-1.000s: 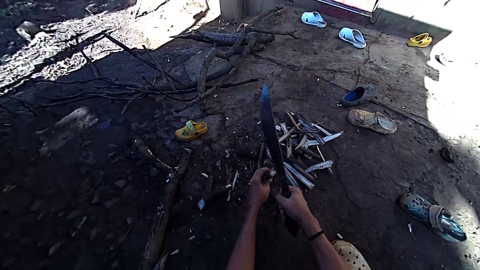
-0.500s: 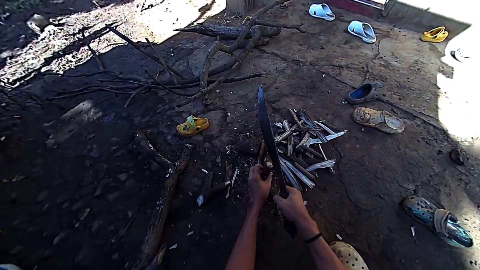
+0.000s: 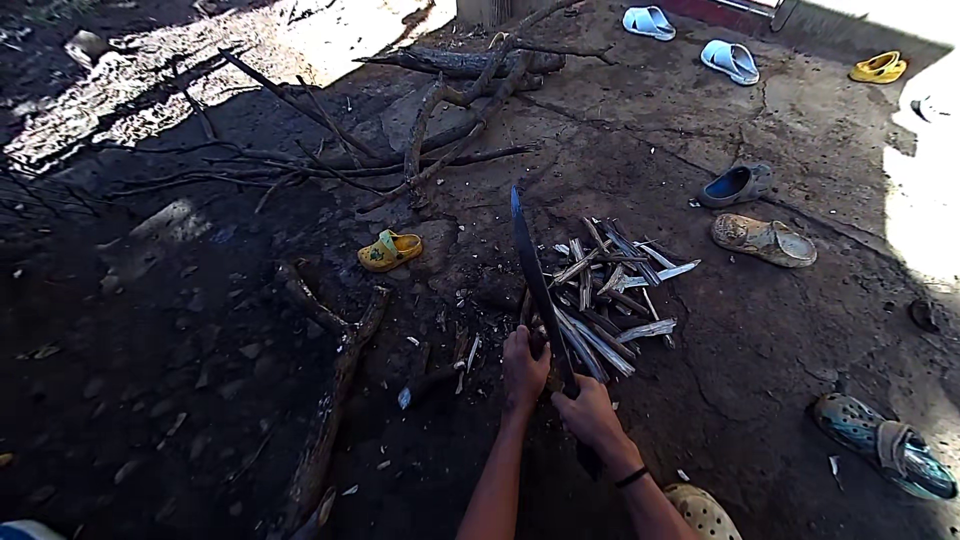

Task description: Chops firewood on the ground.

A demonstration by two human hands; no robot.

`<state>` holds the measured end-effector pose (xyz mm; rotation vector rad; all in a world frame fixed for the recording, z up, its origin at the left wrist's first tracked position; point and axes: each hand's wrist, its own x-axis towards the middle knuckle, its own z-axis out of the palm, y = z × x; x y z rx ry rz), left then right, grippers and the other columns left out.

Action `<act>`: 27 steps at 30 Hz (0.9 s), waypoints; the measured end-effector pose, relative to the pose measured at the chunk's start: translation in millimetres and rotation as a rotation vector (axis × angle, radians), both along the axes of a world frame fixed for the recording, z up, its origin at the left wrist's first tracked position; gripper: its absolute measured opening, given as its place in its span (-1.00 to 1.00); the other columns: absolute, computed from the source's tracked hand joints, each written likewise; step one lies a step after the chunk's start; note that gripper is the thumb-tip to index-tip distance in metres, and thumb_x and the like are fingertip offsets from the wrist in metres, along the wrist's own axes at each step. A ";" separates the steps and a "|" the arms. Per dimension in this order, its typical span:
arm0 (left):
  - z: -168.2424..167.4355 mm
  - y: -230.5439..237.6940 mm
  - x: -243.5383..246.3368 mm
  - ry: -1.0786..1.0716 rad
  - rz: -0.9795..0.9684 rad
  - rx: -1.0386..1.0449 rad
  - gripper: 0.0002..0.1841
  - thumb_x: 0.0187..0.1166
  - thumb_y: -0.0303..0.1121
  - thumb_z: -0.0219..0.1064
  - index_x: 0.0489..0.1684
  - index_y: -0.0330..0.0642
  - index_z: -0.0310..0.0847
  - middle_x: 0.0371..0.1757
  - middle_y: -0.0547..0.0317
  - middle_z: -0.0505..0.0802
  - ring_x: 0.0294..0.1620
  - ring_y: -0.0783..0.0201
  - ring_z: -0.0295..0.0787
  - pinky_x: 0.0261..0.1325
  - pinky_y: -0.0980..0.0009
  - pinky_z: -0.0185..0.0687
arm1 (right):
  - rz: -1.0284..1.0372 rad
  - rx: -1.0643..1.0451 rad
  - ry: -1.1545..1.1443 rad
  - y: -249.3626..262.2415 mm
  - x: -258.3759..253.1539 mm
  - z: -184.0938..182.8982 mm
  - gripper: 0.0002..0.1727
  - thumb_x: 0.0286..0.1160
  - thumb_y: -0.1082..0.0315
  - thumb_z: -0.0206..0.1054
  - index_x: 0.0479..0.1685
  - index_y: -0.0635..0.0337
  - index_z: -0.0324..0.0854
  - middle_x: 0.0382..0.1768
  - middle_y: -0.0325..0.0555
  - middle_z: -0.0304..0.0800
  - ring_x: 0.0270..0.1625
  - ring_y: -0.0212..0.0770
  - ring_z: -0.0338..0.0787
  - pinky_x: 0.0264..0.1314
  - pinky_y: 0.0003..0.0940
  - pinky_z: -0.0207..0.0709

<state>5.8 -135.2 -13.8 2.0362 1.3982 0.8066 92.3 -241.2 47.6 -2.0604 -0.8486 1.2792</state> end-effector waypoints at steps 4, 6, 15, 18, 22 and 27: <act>-1.7 0.8 -0.4 -0.022 -0.056 0.027 -0.52 0.45 -0.40 0.50 0.30 -0.51 0.63 0.22 -0.35 0.72 0.17 -0.14 0.78 0.28 0.11 0.71 | 0.046 -0.043 -0.117 3.2 -2.3 7.0 -0.80 0.57 0.17 0.31 -0.20 0.11 0.66 -0.49 -0.18 0.66 -0.48 -0.26 0.72 -0.30 -0.23 0.63; -1.6 0.8 -1.7 -0.052 -0.092 0.053 -0.58 0.47 -0.46 0.46 0.25 -0.55 0.64 0.10 -0.35 0.81 0.05 -0.12 0.87 0.20 0.07 0.76 | 0.059 -0.054 -0.163 3.8 -5.0 11.1 -0.78 0.59 0.16 0.31 -0.16 0.13 0.69 -0.45 -0.15 0.68 -0.40 -0.22 0.74 -0.24 -0.18 0.61; 4.3 -3.7 9.3 -0.236 0.045 0.336 -0.76 0.31 -0.49 0.55 -0.16 -0.47 0.72 -0.21 -0.14 0.81 -0.28 0.15 0.83 -0.15 0.33 0.80 | 0.035 0.013 -0.310 -5.0 -24.0 31.8 -0.81 0.52 0.19 0.33 -0.22 0.14 0.66 -0.50 -0.11 0.67 -0.36 -0.11 0.74 -0.27 -0.08 0.56; -28.1 -12.5 9.3 -0.215 0.019 0.251 -0.72 0.37 -0.48 0.53 -0.08 -0.53 0.72 -0.18 -0.23 0.82 -0.27 0.07 0.85 -0.10 0.24 0.82 | 0.023 -0.138 -0.244 -7.1 -27.7 12.2 -0.77 0.57 0.18 0.32 -0.11 0.16 0.71 -0.31 0.01 0.80 -0.14 -0.01 0.84 -0.05 0.03 0.64; -21.5 -10.6 8.7 -0.213 0.015 0.222 -0.68 0.37 -0.52 0.51 0.00 -0.60 0.70 -0.12 -0.31 0.82 -0.19 -0.01 0.86 -0.01 0.19 0.81 | 0.031 -0.147 -0.232 -3.2 -26.4 17.6 -0.76 0.58 0.16 0.32 -0.09 0.14 0.72 -0.28 0.00 0.81 -0.11 -0.01 0.84 -0.04 0.03 0.65; 27.0 -5.9 8.8 -0.173 0.063 0.294 -0.71 0.38 -0.51 0.50 -0.02 -0.54 0.74 -0.15 -0.27 0.83 -0.23 -0.02 0.87 -0.10 0.16 0.82 | 0.064 -0.083 -0.254 -2.5 -16.4 60.0 -0.80 0.56 0.18 0.35 -0.16 0.12 0.70 -0.40 -0.10 0.72 -0.27 -0.11 0.76 -0.17 -0.06 0.58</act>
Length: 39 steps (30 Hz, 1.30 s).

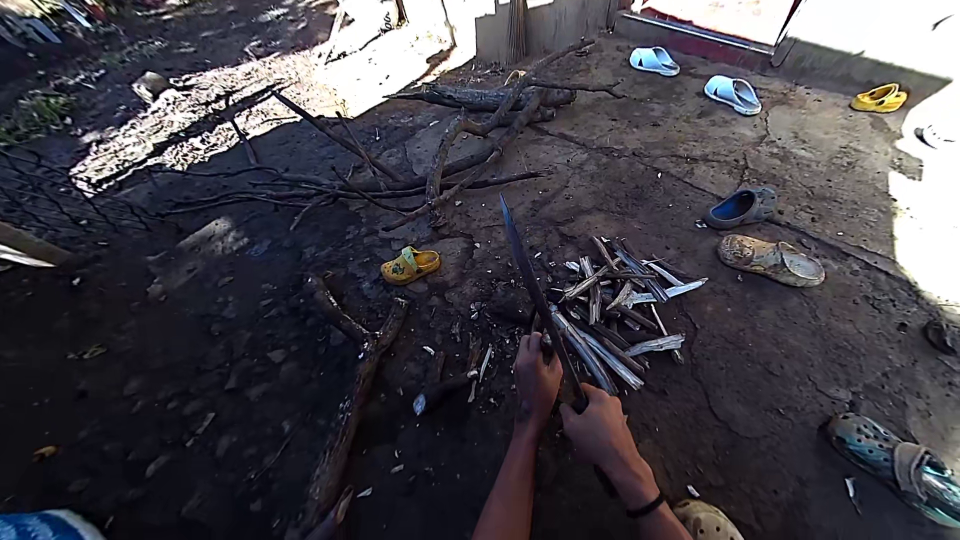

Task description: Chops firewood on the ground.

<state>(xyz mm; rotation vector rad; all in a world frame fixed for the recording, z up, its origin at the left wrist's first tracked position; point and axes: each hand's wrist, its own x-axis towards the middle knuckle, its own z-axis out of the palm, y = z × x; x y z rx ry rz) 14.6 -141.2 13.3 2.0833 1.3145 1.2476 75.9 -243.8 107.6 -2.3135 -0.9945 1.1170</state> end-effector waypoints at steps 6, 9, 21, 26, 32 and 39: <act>-39.7 -17.0 0.7 0.150 0.041 -0.148 -0.60 0.42 -0.40 0.45 0.16 -0.51 0.70 -0.08 -0.28 0.84 -0.28 -0.15 0.88 -0.24 -0.07 0.77 | -0.037 -0.150 0.043 3.8 -0.7 -26.2 -0.76 0.58 0.15 0.31 -0.12 0.13 0.73 -0.29 -0.03 0.79 -0.21 -0.09 0.83 -0.14 -0.03 0.66; -34.5 -10.4 2.7 0.153 0.023 -0.197 -0.51 0.43 -0.43 0.45 0.29 -0.59 0.61 0.00 -0.36 0.83 -0.19 -0.18 0.89 -0.12 -0.09 0.78 | -0.018 -0.136 0.046 12.1 1.4 -25.2 -0.74 0.58 0.14 0.30 -0.08 0.13 0.74 -0.22 0.00 0.82 -0.10 -0.05 0.85 -0.05 0.01 0.66; 71.1 10.1 -34.6 0.690 -0.184 -0.740 -0.41 0.57 -0.10 0.47 0.52 -0.21 0.55 0.41 -0.20 0.74 0.53 -0.12 0.60 0.67 -0.11 0.33 | 0.029 -0.122 0.017 12.7 6.0 -12.9 -0.73 0.60 0.14 0.30 -0.05 0.15 0.74 -0.22 0.02 0.82 -0.10 -0.01 0.84 -0.03 0.06 0.65; 123.2 31.5 -105.5 0.396 0.117 -0.704 -0.66 0.80 -0.21 0.22 -0.03 -0.35 0.77 -0.05 -0.26 0.86 0.07 -0.19 0.81 0.24 -0.22 0.59 | 0.042 0.020 0.089 3.1 24.8 1.8 -0.78 0.55 0.18 0.33 -0.11 0.13 0.71 -0.44 -0.12 0.72 -0.49 -0.22 0.75 -0.31 -0.14 0.68; 135.8 37.2 -139.1 0.288 0.211 -0.586 -0.69 0.79 -0.25 0.26 -0.25 -0.32 0.72 -0.32 -0.24 0.79 -0.25 -0.20 0.74 -0.12 -0.27 0.55 | -0.073 0.444 0.100 -1.2 16.7 25.0 -0.92 0.38 0.32 0.27 -0.42 0.05 0.57 -0.74 -0.37 0.55 -0.75 -0.42 0.59 -0.62 -0.39 0.60; 129.9 42.8 -135.4 0.382 0.037 -0.844 -0.63 0.83 -0.13 0.17 0.00 -0.29 0.72 -0.08 -0.23 0.82 0.02 -0.16 0.77 0.16 -0.20 0.57 | -0.056 -0.149 0.048 -3.7 19.4 -39.5 -0.78 0.60 0.19 0.30 -0.11 0.17 0.66 -0.52 -0.11 0.71 -0.62 -0.23 0.73 -0.46 -0.22 0.70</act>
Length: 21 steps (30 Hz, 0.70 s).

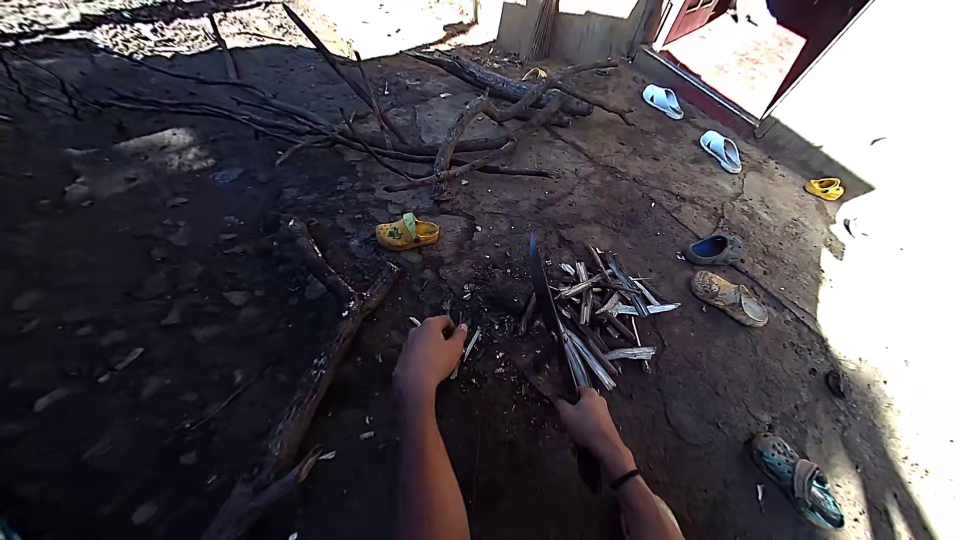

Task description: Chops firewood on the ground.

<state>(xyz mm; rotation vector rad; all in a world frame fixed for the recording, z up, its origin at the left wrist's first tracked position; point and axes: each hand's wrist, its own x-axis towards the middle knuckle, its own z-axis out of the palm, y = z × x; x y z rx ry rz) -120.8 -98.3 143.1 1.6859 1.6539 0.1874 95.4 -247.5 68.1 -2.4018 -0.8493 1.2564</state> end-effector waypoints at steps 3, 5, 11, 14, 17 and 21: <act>-10.4 -0.8 -9.9 -0.010 -0.005 0.004 -0.63 0.83 -0.12 0.17 -0.02 -0.28 0.73 -0.12 -0.24 0.81 -0.01 -0.19 0.76 0.13 -0.25 0.56 | -0.054 0.159 -0.005 -12.3 4.4 26.9 -0.84 0.56 0.26 0.31 -0.19 0.17 0.66 -0.62 -0.17 0.67 -0.69 -0.28 0.68 -0.52 -0.26 0.69; -13.5 1.8 -17.8 0.031 0.035 0.010 -0.62 0.83 -0.13 0.17 0.02 -0.30 0.73 -0.05 -0.33 0.82 0.08 -0.32 0.75 0.16 -0.37 0.52 | -0.078 0.326 -0.017 -13.4 2.3 34.6 -0.89 0.51 0.32 0.31 -0.30 0.15 0.62 -0.67 -0.23 0.63 -0.71 -0.32 0.65 -0.55 -0.30 0.66; -8.6 -1.3 -14.6 -0.025 0.125 0.089 -0.61 0.83 -0.10 0.17 -0.06 -0.30 0.72 -0.08 -0.39 0.80 0.02 -0.40 0.75 0.02 -0.45 0.51 | 0.009 0.066 -0.055 -30.6 2.8 -37.3 -0.80 0.58 0.25 0.29 -0.28 0.19 0.66 -0.55 -0.12 0.64 -0.54 -0.20 0.69 -0.36 -0.13 0.63; -12.6 -2.1 -10.5 -0.091 0.069 0.084 -0.60 0.84 -0.10 0.16 -0.07 -0.31 0.71 -0.11 -0.36 0.80 0.00 -0.36 0.75 0.00 -0.40 0.53 | -0.134 0.092 0.093 -34.2 -2.0 -29.5 -0.82 0.64 0.31 0.28 -0.27 0.22 0.60 -0.69 -0.15 0.63 -0.73 -0.28 0.66 -0.62 -0.31 0.67; -20.2 -3.1 -11.3 -0.075 0.051 0.037 -0.60 0.83 -0.09 0.17 -0.08 -0.30 0.71 -0.11 -0.34 0.80 0.00 -0.34 0.76 0.01 -0.39 0.54 | -0.212 0.234 0.142 -32.5 -8.5 -3.8 -0.83 0.65 0.35 0.28 -0.31 0.24 0.57 -0.74 -0.15 0.62 -0.77 -0.27 0.66 -0.65 -0.34 0.67; -29.6 -1.0 -18.9 -0.030 0.061 0.012 -0.61 0.81 -0.11 0.20 -0.07 -0.32 0.72 -0.10 -0.37 0.81 0.03 -0.36 0.75 0.04 -0.41 0.52 | -0.112 0.288 -0.024 -28.9 -12.3 -0.1 -0.84 0.56 0.34 0.28 -0.39 0.17 0.57 -0.71 -0.21 0.59 -0.71 -0.29 0.65 -0.57 -0.29 0.65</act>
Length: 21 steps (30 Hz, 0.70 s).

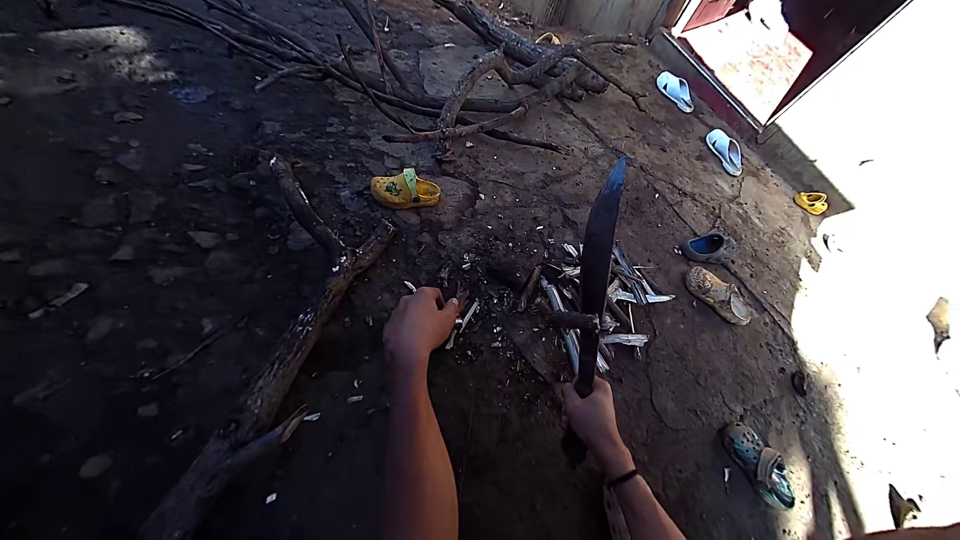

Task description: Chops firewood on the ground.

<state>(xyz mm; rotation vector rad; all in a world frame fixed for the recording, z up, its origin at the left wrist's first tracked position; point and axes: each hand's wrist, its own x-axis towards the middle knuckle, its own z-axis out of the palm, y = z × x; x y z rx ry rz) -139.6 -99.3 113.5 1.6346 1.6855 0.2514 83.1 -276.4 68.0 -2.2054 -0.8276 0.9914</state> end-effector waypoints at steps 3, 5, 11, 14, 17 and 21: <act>4.4 -2.8 1.7 0.000 0.015 0.008 -0.61 0.81 -0.10 0.19 0.00 -0.31 0.72 -0.03 -0.39 0.81 0.11 -0.40 0.75 0.07 -0.44 0.52 | 0.132 -0.394 -0.064 -4.6 4.1 -32.9 -0.74 0.64 0.18 0.28 -0.05 0.22 0.65 -0.45 -0.05 0.70 -0.51 -0.19 0.74 -0.36 -0.16 0.68; 17.5 2.7 5.8 -0.010 0.004 -0.006 -0.59 0.83 -0.08 0.16 0.04 -0.31 0.72 0.00 -0.39 0.81 0.13 -0.38 0.74 0.12 -0.42 0.52 | 0.132 -0.458 -0.049 -1.9 7.7 -47.2 -0.71 0.65 0.15 0.28 -0.03 0.23 0.64 -0.45 -0.04 0.72 -0.54 -0.20 0.76 -0.39 -0.19 0.72; -2.6 -3.9 23.5 0.077 -0.124 -0.110 -0.53 0.78 -0.01 0.22 0.08 -0.34 0.70 0.01 -0.38 0.82 0.12 -0.33 0.77 0.16 -0.37 0.57 | 0.105 -0.397 0.052 0.0 -0.2 -39.5 -0.78 0.64 0.22 0.28 -0.08 0.21 0.63 -0.58 -0.14 0.69 -0.66 -0.28 0.71 -0.52 -0.30 0.68; -27.9 -7.0 57.7 0.209 -0.437 -0.333 -0.45 0.69 0.05 0.31 0.31 -0.32 0.64 0.27 -0.31 0.77 0.36 -0.23 0.70 0.39 -0.27 0.52 | 0.120 -0.331 0.067 2.9 -2.7 -28.8 -0.81 0.60 0.24 0.31 -0.13 0.19 0.65 -0.59 -0.15 0.67 -0.66 -0.28 0.68 -0.53 -0.29 0.65; -63.0 -26.7 99.4 0.201 -0.617 -0.327 -0.47 0.65 -0.02 0.37 0.34 -0.32 0.59 0.31 -0.34 0.74 0.38 -0.28 0.67 0.36 -0.31 0.52 | 0.112 -0.194 0.127 13.4 -11.1 -4.1 -0.86 0.55 0.27 0.31 -0.20 0.16 0.63 -0.63 -0.18 0.65 -0.69 -0.29 0.67 -0.56 -0.31 0.64; -96.5 -74.9 129.3 0.186 -0.467 -0.084 -0.58 0.72 -0.34 0.25 0.49 -0.32 0.53 0.39 -0.35 0.69 0.43 -0.30 0.65 0.33 -0.19 0.59 | 0.113 0.013 0.283 29.9 -28.2 48.7 -0.89 0.49 0.31 0.30 -0.21 0.16 0.62 -0.65 -0.21 0.65 -0.70 -0.30 0.68 -0.57 -0.34 0.67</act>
